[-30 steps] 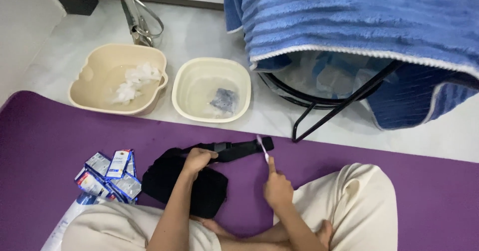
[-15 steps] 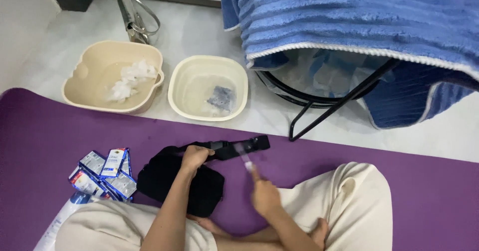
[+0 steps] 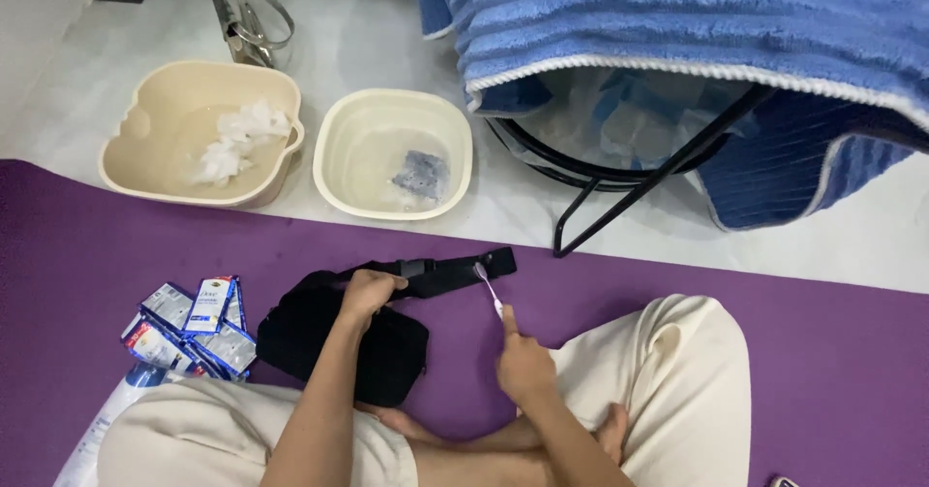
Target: The person is cleaning a black fabric pouch by scrubbing it with a toothbrush dipped in water from a plastic basin.
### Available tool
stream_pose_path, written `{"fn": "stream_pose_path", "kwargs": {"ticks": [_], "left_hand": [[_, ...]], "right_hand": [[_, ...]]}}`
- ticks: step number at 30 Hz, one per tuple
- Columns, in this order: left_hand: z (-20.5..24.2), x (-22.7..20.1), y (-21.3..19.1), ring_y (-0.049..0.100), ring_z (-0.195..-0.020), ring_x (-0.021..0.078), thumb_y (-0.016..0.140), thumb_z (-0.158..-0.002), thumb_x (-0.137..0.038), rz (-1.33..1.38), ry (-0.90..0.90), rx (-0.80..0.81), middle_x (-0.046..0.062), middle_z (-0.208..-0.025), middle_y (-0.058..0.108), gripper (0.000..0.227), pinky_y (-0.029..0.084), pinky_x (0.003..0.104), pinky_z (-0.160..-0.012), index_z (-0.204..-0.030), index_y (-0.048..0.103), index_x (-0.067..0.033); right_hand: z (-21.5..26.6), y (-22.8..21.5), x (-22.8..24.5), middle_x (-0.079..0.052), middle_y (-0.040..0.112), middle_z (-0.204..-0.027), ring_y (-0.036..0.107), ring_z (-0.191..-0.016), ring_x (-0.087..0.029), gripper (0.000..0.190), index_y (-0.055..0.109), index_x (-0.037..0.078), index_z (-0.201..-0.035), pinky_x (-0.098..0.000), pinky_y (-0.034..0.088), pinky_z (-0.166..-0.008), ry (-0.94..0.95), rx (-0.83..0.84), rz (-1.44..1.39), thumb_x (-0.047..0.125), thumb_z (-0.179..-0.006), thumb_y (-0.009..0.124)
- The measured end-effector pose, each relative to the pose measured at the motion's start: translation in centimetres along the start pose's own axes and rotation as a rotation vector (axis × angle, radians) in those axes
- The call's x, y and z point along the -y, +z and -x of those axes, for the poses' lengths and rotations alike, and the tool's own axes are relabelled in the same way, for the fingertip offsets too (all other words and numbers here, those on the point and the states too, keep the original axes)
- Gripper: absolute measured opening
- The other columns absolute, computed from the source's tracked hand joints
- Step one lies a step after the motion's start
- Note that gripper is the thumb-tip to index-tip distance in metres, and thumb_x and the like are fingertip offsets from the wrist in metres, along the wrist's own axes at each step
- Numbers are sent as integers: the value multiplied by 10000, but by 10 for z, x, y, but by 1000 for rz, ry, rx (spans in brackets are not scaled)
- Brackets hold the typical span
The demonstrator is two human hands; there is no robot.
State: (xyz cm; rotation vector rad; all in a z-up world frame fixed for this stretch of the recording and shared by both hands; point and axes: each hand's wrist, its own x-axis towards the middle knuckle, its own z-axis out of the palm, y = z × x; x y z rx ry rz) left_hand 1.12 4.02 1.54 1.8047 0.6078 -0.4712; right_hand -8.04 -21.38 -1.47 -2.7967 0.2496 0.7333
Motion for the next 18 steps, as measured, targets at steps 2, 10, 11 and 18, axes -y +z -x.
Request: {"fn": "stream_pose_path", "kwargs": {"ticks": [2, 10, 11, 18], "left_hand": [[-4, 1, 2, 691, -963, 273, 639, -849, -88, 1, -12, 6, 189, -1102, 771, 315, 538, 320, -900, -1091, 782, 54], [-7, 6, 2, 606, -728, 222, 653, -857, -94, 13, -9, 2, 172, -1001, 761, 286, 512, 295, -685, -1060, 795, 49], [-9, 7, 2, 616, -749, 228, 646, -851, -96, 8, 0, -3, 172, -1007, 767, 290, 509, 294, -681, -1054, 796, 49], [-1, 1, 1, 689, -949, 269, 639, -838, -92, -18, -12, -13, 193, -1108, 765, 321, 539, 321, -885, -1091, 785, 41]], "right_hand": [[6, -4, 4, -196, 692, -1134, 699, -1013, -384, 797, 151, 246, -1648, -495, 542, -930, -20, 20, -35, 164, -923, 470], [20, 4, -2, -240, 666, -1087, 707, -930, -408, 793, 213, 188, -1632, -520, 565, -866, -56, -26, -70, 120, -891, 488], [15, 0, 2, -246, 682, -1098, 706, -964, -420, 817, 215, 187, -1634, -517, 552, -891, -64, -39, -116, 97, -867, 480], [24, 3, 1, -249, 666, -1090, 706, -952, -418, 815, 165, 191, -1646, -515, 564, -887, -44, -22, -57, 127, -905, 497]]}}
